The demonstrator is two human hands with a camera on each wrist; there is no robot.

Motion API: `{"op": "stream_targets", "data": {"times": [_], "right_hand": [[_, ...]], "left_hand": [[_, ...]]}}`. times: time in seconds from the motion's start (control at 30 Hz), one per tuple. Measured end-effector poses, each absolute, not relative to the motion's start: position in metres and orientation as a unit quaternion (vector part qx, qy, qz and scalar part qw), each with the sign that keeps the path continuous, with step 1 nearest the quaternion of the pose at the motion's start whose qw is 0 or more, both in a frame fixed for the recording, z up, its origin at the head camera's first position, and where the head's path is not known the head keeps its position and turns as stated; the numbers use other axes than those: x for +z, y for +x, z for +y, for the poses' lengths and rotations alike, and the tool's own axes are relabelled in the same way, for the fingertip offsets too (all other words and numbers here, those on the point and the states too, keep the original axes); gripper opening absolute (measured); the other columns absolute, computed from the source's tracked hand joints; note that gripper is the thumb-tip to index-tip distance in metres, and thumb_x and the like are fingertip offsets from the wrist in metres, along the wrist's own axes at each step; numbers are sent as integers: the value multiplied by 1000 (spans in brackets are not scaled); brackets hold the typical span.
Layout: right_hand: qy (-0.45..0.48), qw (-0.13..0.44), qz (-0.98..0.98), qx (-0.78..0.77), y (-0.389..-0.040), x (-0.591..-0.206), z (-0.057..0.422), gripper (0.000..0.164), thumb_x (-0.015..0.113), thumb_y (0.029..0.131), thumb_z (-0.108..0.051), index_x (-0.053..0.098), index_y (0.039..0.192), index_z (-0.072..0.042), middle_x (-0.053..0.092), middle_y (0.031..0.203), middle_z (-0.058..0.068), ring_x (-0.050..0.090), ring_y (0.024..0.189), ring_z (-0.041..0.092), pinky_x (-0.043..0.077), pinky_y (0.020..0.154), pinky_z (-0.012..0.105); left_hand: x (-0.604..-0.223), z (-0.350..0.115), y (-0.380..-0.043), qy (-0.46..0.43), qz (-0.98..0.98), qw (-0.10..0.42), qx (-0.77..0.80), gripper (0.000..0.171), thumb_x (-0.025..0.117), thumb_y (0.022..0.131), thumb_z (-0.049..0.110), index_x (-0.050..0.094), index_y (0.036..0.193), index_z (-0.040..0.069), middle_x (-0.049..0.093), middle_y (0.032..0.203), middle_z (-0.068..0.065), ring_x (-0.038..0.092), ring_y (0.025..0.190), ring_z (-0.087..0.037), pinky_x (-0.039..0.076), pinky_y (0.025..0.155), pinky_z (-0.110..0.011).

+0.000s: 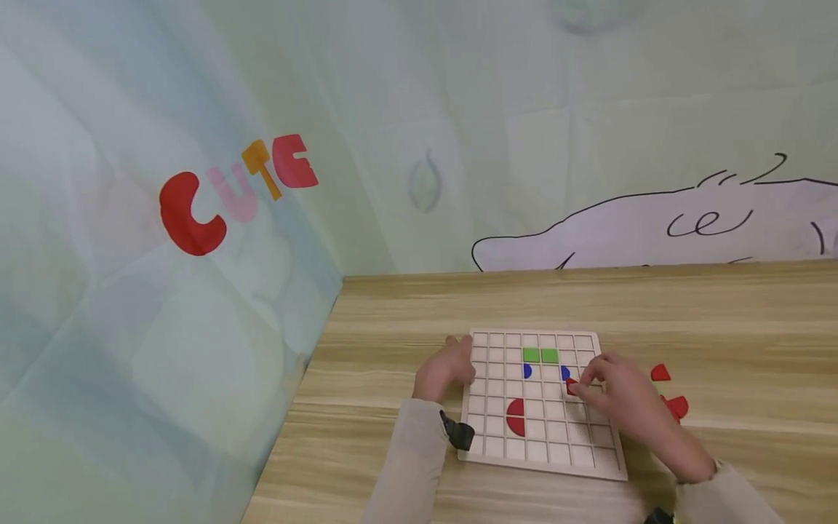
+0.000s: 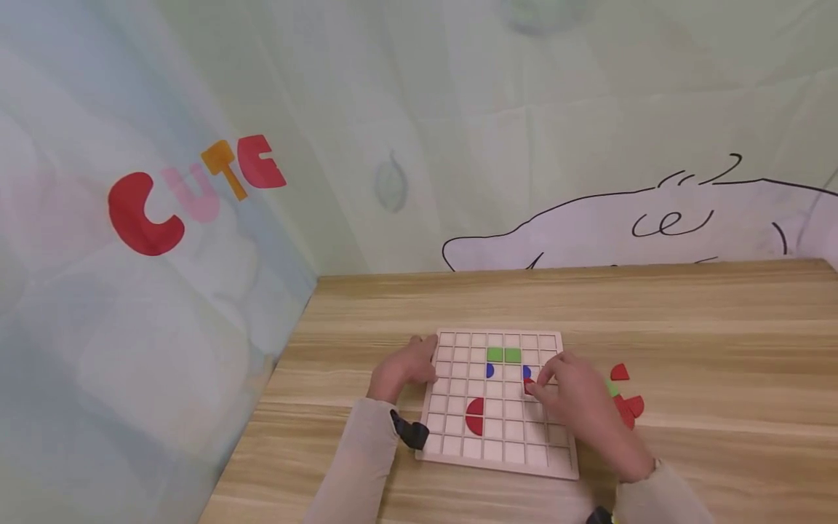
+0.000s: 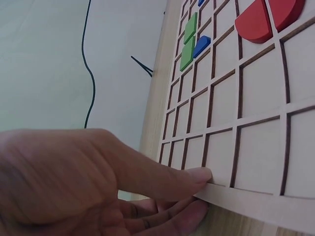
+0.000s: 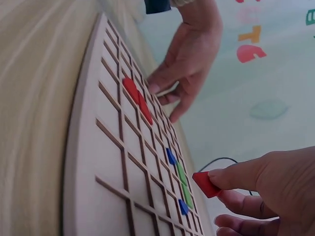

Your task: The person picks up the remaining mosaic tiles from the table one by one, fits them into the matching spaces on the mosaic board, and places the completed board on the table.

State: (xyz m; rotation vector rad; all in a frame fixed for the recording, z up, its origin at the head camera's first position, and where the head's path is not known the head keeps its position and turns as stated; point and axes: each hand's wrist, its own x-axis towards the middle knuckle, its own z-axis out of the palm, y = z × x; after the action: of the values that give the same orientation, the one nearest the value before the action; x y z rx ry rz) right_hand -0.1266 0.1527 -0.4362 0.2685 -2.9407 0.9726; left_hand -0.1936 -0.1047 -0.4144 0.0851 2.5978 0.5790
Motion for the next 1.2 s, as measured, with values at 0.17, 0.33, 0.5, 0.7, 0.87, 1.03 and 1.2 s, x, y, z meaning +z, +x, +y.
{"op": "stream_targets", "data": {"times": [0.17, 0.33, 0.5, 0.7, 0.87, 1.03, 1.2], "right_hand": [[104, 7, -949, 297, -125, -441, 136, 18, 76, 79, -22, 62, 69, -16, 62, 95, 8, 54, 83, 22, 45, 67, 33], [114, 8, -955, 274, -125, -446, 121, 21, 77, 79, -23, 61, 67, -16, 58, 87, 4, 50, 77, 18, 42, 65, 32], [111, 5, -958, 264, -124, -451, 108, 21, 77, 78, -23, 62, 66, -16, 57, 84, 2, 50, 79, 18, 44, 68, 32], [113, 18, -963, 244, -123, -454, 101, 20, 77, 79, -24, 63, 66, -16, 59, 88, 4, 53, 84, 20, 46, 75, 37], [119, 20, -964, 236, -122, -454, 98, 18, 76, 79, -23, 65, 67, -17, 58, 87, 3, 51, 83, 20, 44, 74, 38], [128, 20, -965, 229, -121, -455, 95, 16, 76, 81, -24, 66, 69, -17, 57, 88, 3, 50, 83, 20, 43, 74, 37], [139, 52, -966, 213, -120, -456, 93, 16, 77, 80, -23, 67, 68, -16, 58, 88, 3, 50, 83, 20, 43, 75, 37]], "left_hand": [[-413, -104, -194, 37, 949, 236, 207, 70, 55, 88, -1, 26, 151, 6, 13, 157, -25, 40, 124, -32, 41, 82, -41], [-415, -104, -195, 41, 949, 237, 205, 69, 54, 89, -1, 25, 151, 6, 14, 157, -25, 38, 127, -32, 41, 81, -41], [-416, -105, -195, 32, 948, 241, 206, 70, 53, 90, 0, 23, 152, 8, 11, 158, -24, 38, 129, -32, 41, 84, -42], [-417, -105, -195, 26, 949, 239, 205, 69, 54, 91, 2, 23, 152, 10, 11, 158, -23, 39, 129, -33, 40, 90, -45], [-416, -104, -194, 27, 948, 241, 204, 68, 53, 92, 3, 23, 152, 10, 11, 158, -23, 37, 131, -32, 39, 94, -44], [-413, -104, -194, 30, 950, 242, 196, 67, 52, 91, 2, 24, 152, 9, 13, 158, -23, 41, 125, -31, 40, 89, -42], [-412, -105, -194, 34, 950, 240, 196, 67, 52, 91, 2, 24, 152, 8, 13, 157, -24, 41, 124, -31, 40, 87, -42]]}}
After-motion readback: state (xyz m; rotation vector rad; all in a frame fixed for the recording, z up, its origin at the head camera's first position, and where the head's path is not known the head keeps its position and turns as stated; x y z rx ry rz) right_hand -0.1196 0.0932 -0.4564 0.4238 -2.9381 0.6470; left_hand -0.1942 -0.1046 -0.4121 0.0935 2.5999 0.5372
